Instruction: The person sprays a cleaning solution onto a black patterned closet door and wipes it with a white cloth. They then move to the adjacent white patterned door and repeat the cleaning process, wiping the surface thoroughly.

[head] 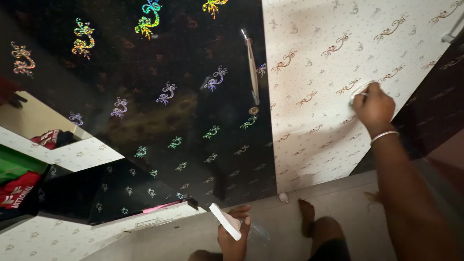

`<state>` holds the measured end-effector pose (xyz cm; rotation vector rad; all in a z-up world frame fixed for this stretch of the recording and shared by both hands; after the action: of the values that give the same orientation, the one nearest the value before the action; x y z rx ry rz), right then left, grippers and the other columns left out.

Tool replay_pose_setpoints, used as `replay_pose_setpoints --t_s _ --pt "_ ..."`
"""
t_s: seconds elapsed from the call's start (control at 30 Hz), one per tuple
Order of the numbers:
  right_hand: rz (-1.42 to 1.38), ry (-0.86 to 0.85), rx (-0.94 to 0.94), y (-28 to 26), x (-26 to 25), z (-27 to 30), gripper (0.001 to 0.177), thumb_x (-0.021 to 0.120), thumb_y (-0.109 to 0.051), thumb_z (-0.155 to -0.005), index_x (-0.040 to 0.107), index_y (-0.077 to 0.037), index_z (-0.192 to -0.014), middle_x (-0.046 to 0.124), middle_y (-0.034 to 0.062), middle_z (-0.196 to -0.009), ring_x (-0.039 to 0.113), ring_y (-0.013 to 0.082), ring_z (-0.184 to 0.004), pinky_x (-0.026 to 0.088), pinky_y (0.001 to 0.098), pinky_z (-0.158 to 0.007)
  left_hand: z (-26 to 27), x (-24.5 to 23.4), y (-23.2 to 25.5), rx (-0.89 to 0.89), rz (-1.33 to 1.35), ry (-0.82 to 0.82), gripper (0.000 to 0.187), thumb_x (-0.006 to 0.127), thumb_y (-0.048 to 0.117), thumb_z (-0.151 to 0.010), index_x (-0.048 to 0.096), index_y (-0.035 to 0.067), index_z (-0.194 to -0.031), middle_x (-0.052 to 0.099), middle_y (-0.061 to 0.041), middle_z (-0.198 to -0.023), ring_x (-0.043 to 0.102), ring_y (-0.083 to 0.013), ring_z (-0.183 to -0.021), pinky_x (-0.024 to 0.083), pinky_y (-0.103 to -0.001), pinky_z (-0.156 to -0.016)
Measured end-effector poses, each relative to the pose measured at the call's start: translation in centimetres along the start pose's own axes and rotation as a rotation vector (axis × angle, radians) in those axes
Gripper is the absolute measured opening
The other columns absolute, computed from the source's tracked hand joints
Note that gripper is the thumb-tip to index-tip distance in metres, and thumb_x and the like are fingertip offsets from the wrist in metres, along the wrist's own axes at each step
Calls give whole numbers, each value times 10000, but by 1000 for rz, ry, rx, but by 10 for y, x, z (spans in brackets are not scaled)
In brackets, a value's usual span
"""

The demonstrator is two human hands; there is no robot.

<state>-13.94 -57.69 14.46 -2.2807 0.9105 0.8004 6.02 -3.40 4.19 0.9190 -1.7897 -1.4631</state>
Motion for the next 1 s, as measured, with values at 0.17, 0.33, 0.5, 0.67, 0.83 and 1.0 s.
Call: replay_pose_setpoints --t_s 0.17,0.33,0.5,0.67,0.83,1.0 --pt "-93 72 133 63 8 -13 281 635 -147 -1017 576 72 -1182 709 220 -888 724 379 -793 590 467 -740 -2 4 -5 -41 -52 7 162 799 52 -788 720 -12 -914 816 -124 -1054 736 -221 -1023 534 -351 -932" --pt "-140 98 265 118 8 -22 285 631 -88 -1006 567 120 -1191 697 319 -1104 720 435 -967 592 468 -833 -5 2 -11 -99 -45 -13 196 797 64 -782 740 -8 -956 817 -116 -1042 719 -199 -932 559 -341 -829" --pt "-250 34 525 167 16 -25 402 586 -105 -1001 511 140 -1310 636 362 -1173 694 448 -993 588 448 -814 -6 -2 -4 28 -87 12 225 800 47 -785 724 -4 -990 810 -102 -1047 734 -181 -952 551 -322 -873" --pt "-354 57 513 155 40 2 383 638 -143 -987 588 84 -1291 692 281 -1181 715 385 -1031 570 434 -871 -5 -2 -10 -48 -48 17 172 790 9 -781 727 8 -941 806 -102 -1065 724 -185 -968 552 -326 -889" --pt "-309 127 378 99 61 36 303 686 -167 -1004 627 90 -1151 720 269 -1122 706 384 -989 558 451 -870 -2 -6 1 1 38 -13 111 773 -4 -805 692 9 -880 798 -120 -1089 728 -189 -1004 554 -339 -922" --pt "-461 78 436 17 94 77 297 621 -191 -1027 575 42 -1207 706 196 -929 707 320 -805 560 440 -769 3 -12 10 -24 45 -14 96 774 11 -833 687 4 -871 796 -126 -1107 704 -192 -956 533 -338 -884"
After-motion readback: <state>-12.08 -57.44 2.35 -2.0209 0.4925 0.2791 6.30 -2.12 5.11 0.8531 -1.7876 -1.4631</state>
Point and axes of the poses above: each hand's wrist, its own z-axis away from the middle knuckle, its own x-axis out of the palm, y = z × x, the point moved 8 cm from there along -z, towards the middle knuckle
